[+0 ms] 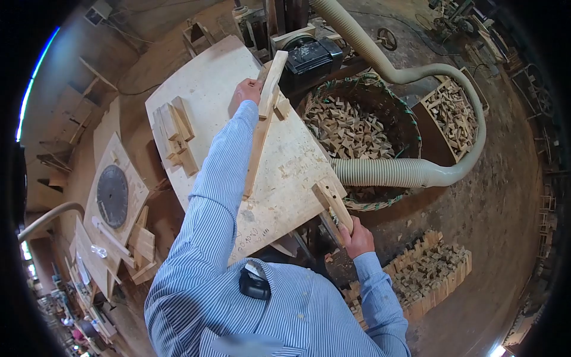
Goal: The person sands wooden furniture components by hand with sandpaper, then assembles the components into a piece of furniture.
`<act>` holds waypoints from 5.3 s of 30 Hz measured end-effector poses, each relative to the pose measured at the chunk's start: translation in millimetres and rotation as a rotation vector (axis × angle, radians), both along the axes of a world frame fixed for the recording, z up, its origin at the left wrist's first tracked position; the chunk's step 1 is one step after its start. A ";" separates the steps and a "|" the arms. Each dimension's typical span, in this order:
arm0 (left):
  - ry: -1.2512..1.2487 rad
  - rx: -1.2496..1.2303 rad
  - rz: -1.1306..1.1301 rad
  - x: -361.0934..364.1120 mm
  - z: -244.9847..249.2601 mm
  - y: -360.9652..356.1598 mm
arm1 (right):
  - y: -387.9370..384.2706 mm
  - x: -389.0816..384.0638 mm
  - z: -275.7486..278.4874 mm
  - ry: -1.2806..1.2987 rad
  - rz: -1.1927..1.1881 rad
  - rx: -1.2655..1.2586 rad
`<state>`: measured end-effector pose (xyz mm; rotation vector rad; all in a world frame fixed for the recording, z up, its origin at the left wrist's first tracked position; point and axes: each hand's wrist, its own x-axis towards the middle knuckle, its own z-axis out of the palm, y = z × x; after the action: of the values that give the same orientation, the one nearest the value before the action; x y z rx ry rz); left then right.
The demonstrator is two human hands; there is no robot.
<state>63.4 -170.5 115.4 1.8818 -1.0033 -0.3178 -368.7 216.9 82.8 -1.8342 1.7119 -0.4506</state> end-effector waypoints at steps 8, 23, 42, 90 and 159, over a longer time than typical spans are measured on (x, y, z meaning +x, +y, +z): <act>-0.003 -0.009 0.005 -11.1 18.4 19.7 | 2.3 -0.4 2.8 0.002 -0.025 -0.010; 0.003 0.011 -0.104 0.2 9.7 20.7 | 5.6 4.3 34.1 -0.001 -0.050 0.058; -0.222 0.030 -0.189 9.0 19.1 59.2 | 0.8 12.2 83.4 0.054 -0.058 0.174; 0.166 -0.003 -0.026 3.1 10.1 -14.3 | 0.8 2.2 15.1 -0.007 -0.009 0.042; 1.662 0.197 -0.476 20.3 108.0 126.9 | -159.8 159.7 164.3 -0.368 0.212 -0.480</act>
<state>83.6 -43.7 223.4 0.8576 -0.1644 -1.8766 -209.0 57.1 247.1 -2.0672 1.2130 -1.1060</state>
